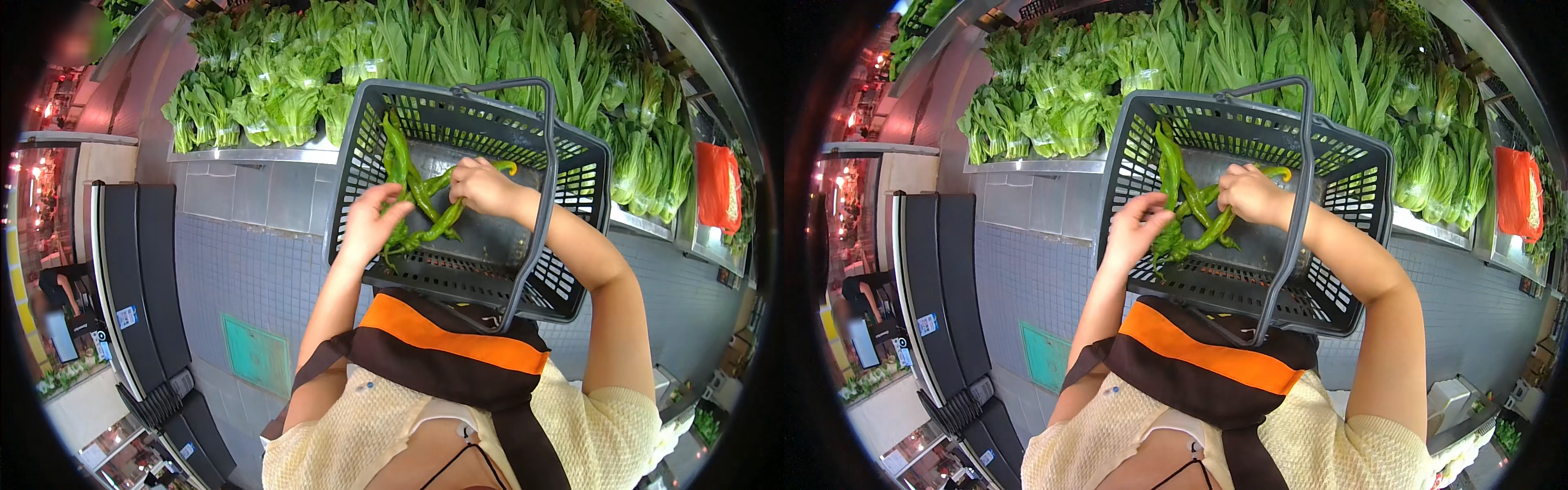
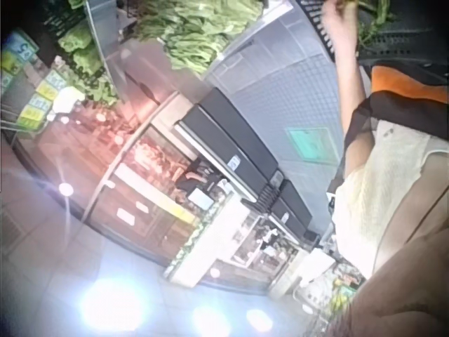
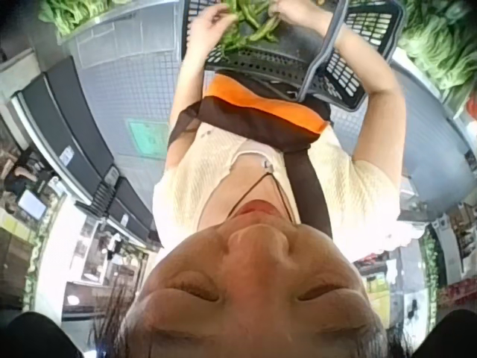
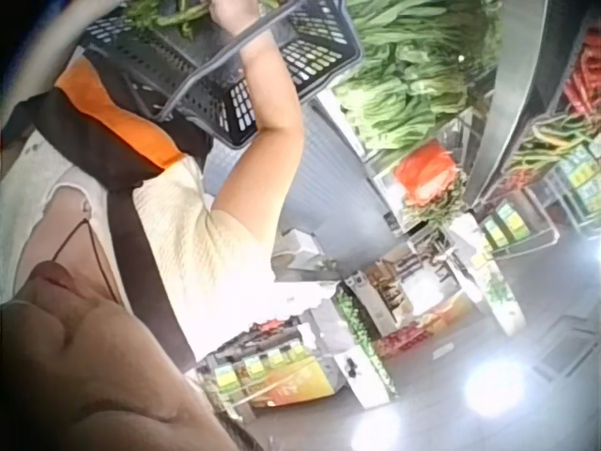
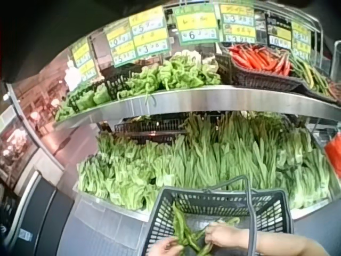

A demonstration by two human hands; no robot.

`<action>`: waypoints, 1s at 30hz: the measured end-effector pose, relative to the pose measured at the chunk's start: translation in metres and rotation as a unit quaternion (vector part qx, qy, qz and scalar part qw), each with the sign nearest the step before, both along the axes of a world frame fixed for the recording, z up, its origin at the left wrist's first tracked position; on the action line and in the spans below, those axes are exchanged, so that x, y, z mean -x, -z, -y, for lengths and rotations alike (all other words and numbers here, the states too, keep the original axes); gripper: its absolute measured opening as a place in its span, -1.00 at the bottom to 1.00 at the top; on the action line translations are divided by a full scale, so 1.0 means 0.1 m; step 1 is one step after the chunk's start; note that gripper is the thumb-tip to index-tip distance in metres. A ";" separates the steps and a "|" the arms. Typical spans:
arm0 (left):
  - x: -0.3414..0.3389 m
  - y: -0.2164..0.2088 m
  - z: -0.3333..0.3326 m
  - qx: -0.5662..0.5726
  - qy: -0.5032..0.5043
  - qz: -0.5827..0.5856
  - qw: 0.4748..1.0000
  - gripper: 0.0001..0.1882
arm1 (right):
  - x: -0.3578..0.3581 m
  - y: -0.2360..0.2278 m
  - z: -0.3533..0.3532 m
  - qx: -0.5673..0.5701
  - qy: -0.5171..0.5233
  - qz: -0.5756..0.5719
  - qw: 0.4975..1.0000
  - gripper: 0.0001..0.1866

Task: The person selects green peppers and red chili peppers from a supermarket produce display, placing them into a handheld shopping basket. The person then moves to another section and adds carrots to the basket.

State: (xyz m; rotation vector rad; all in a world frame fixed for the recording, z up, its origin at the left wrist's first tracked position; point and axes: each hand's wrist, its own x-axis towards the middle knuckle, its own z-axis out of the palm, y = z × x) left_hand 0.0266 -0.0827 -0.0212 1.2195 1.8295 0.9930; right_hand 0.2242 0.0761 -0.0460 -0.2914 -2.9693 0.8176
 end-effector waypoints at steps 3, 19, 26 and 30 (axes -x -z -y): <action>-0.19 -0.11 -0.09 -0.045 0.173 -0.087 0.980 -0.45 | 0.01 -0.15 -0.04 0.069 0.007 0.001 0.998 -0.80; -0.16 -0.06 -0.15 0.027 -0.052 0.414 0.909 -0.68 | -0.05 0.28 0.09 0.289 0.298 -0.089 0.905 -0.78; 0.08 -0.09 -0.08 -0.138 -0.036 0.612 0.778 -0.49 | 0.42 0.93 0.71 0.227 0.324 0.109 0.912 -0.50; 0.17 -0.04 -0.08 -0.159 -0.130 0.581 0.788 -0.69 | 0.30 0.98 0.69 0.579 0.284 0.005 0.765 -0.63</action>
